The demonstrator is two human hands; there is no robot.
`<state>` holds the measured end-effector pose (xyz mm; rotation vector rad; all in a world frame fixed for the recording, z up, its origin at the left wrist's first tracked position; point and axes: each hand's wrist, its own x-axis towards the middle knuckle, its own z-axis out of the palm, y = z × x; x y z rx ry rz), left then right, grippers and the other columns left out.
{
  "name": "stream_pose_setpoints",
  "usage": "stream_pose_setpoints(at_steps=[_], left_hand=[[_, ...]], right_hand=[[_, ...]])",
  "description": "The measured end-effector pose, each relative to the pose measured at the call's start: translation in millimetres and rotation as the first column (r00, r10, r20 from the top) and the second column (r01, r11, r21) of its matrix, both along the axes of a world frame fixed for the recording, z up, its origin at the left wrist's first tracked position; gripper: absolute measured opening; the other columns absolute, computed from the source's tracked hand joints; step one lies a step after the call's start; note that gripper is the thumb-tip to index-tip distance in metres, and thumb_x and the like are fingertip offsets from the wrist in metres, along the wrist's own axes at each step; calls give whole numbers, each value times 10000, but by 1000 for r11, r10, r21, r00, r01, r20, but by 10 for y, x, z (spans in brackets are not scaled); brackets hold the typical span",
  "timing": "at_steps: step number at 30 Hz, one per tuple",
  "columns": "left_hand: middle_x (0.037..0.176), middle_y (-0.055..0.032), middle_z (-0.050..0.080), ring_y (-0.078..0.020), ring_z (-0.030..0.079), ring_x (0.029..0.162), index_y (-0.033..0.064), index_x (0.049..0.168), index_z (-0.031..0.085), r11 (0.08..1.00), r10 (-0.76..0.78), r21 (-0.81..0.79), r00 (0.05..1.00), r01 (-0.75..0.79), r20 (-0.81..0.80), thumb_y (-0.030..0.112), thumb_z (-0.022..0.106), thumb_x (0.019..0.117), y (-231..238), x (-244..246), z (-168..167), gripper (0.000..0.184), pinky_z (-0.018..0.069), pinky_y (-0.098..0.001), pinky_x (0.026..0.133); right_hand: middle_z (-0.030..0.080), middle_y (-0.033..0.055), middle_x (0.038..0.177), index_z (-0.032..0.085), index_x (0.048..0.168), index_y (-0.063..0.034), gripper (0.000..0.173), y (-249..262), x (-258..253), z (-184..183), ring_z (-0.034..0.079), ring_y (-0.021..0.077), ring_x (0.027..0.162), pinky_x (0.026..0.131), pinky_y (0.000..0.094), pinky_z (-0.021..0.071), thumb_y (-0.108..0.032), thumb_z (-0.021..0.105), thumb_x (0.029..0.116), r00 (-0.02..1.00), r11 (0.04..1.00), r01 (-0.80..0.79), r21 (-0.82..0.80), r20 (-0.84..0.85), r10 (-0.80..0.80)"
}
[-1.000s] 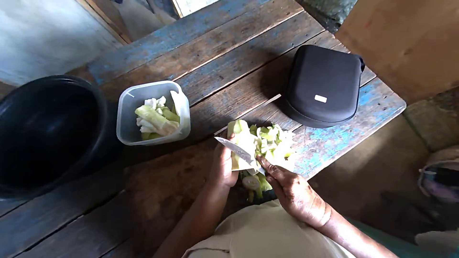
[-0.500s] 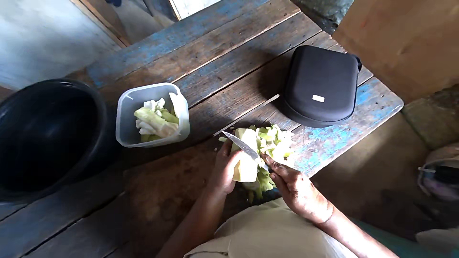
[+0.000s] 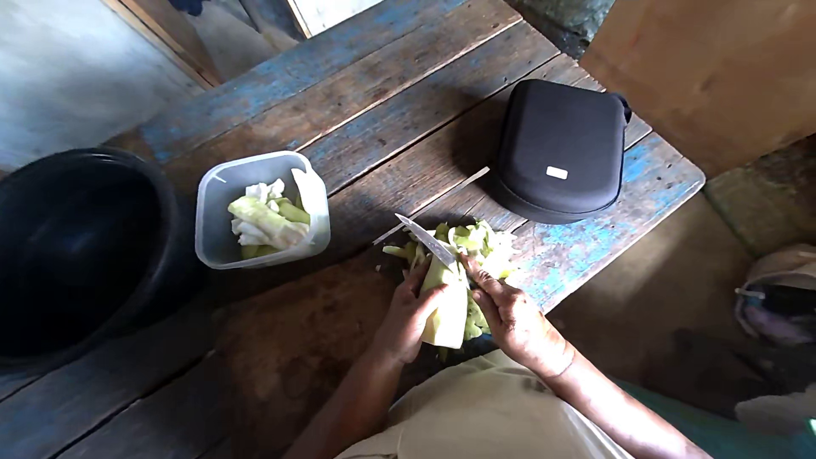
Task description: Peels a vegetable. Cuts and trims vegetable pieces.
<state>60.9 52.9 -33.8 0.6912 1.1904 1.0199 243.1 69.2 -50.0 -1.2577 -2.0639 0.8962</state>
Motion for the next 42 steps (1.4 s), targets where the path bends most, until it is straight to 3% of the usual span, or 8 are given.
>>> stream_pose_setpoints(at_steps=[7, 11, 14, 22, 27, 30, 38, 42], left_hand=[[1083, -109, 680, -199, 715, 888, 21, 1455, 414, 998, 7, -64, 986, 3, 165, 139, 461, 945, -61, -56, 38, 526, 630, -378, 759], [1041, -169, 696, -275, 728, 862, 90, 1393, 434, 995, 22, -92, 862, 29, 507, 284, 534, 905, -29, -210, -146, 535, 626, -389, 720], [1050, -215, 689, -302, 712, 890, 31, 1257, 559, 995, 47, -96, 748, 22, 662, 338, 490, 950, -16, -240, -244, 439, 607, -402, 768], [1210, -30, 652, -76, 657, 1038, 94, 1501, 397, 982, 28, 187, 999, -22, -28, 142, 423, 952, 0, -117, -137, 552, 564, -279, 902], [1056, -146, 701, -237, 718, 857, 105, 1349, 535, 994, -112, 54, 853, 98, 509, 321, 496, 925, -3, -278, -316, 477, 617, -374, 722], [1060, -200, 678, -309, 706, 858, 55, 1228, 614, 981, -128, 5, 628, 195, 767, 461, 584, 903, 0, -296, -431, 521, 611, -410, 722], [928, -170, 702, -272, 705, 777, 41, 1117, 665, 962, -161, -17, 615, 274, 772, 599, 444, 970, -40, -185, -382, 618, 609, -399, 678], [916, -131, 687, -238, 697, 759, 51, 1184, 626, 890, -352, 113, 508, 443, 786, 636, 479, 952, -109, -316, -474, 646, 598, -356, 660]], right_hand=[[554, 8, 762, 478, 1499, -54, 448, 247, 211, 26, 489, 67, 565, 549, 251, 465, -215, 369, 1096, 988, 913, 60, -404, -105, -111], [495, -34, 710, 574, 1243, -14, 345, 228, 199, 53, 459, 44, 523, 501, 230, 434, -248, 369, 1094, 992, 836, -25, -549, -118, -48], [537, -3, 757, 406, 1490, 15, 494, 198, 195, 68, 494, 67, 547, 518, 252, 462, -273, 400, 1089, 997, 849, -26, -528, -72, -14], [606, -28, 798, -7, 1629, -141, 719, 62, 112, 277, 556, 47, 524, 444, 178, 485, -215, 429, 1063, 769, 503, -529, -684, -636, -57], [643, -2, 809, 532, 1263, -160, 301, 183, 372, 68, 544, 32, 485, 423, 159, 476, -317, 350, 1081, 648, 393, -592, -704, -705, -287], [619, 0, 783, 560, 1263, -105, 374, 184, 430, 76, 534, 46, 473, 434, 180, 496, -247, 258, 1094, 726, 522, -405, -751, -611, -316], [676, 16, 976, 7, 1633, -146, 747, -84, 194, 84, 603, 56, 593, 484, 175, 510, -189, 491, 1065, 638, 582, -592, -558, -765, -85], [660, 4, 793, 538, 1397, -167, 355, 74, 339, -59, 572, 51, 508, 446, 177, 497, -264, 434, 1071, 629, 508, -575, -641, -744, -226]])
